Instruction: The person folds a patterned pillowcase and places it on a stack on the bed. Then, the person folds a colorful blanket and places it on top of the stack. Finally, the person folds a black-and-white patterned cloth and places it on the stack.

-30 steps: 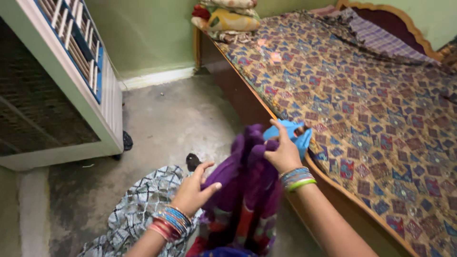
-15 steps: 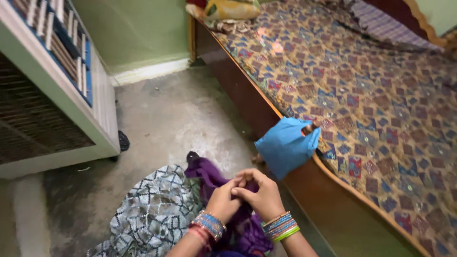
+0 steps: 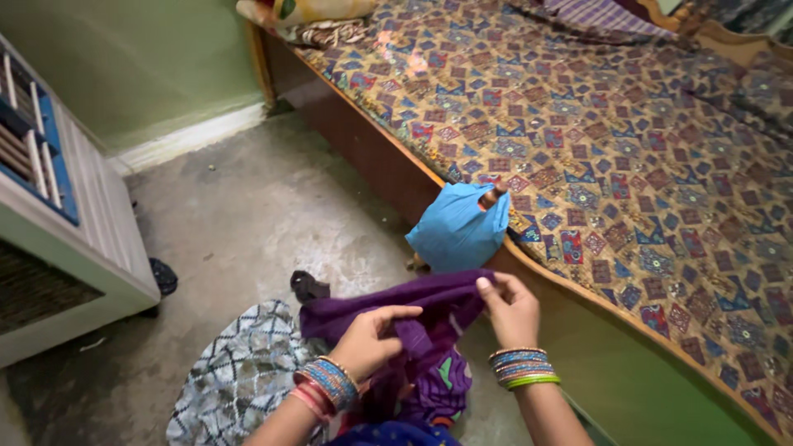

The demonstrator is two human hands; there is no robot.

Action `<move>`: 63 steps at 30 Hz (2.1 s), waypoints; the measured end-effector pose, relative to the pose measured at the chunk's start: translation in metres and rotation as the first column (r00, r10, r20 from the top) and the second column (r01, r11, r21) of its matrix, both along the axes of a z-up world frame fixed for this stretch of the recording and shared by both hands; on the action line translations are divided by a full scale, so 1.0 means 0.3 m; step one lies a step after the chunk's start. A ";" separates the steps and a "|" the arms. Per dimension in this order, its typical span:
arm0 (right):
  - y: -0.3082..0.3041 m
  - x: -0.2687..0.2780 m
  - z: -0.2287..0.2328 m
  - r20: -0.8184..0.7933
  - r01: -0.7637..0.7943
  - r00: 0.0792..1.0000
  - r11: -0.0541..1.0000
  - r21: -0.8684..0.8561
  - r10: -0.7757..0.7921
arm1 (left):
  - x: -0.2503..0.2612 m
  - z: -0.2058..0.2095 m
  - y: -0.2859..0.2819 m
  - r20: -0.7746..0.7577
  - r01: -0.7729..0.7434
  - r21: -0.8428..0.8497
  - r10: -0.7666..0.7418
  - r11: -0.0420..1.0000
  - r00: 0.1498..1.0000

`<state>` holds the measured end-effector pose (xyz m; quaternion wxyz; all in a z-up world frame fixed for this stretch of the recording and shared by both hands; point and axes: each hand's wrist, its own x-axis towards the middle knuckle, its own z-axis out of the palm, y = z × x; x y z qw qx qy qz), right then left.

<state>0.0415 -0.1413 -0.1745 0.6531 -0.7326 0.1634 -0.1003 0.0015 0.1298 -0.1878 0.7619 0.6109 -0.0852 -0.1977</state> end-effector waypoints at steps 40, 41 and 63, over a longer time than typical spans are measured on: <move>0.304 -0.214 0.132 0.054 -0.326 0.941 0.936 -0.131 0.335 | 0.142 0.540 0.023 0.602 -0.270 0.455 -0.071 0.848 0.795; 0.313 -0.215 0.100 -0.051 -0.321 0.946 0.899 -0.299 0.321 | 0.150 0.562 0.026 0.662 -0.387 0.468 -0.025 0.795 0.749; 0.576 -0.120 0.041 0.041 -0.044 0.993 0.683 -0.729 0.108 | 0.187 0.740 0.035 0.707 -0.564 0.297 0.220 0.770 0.672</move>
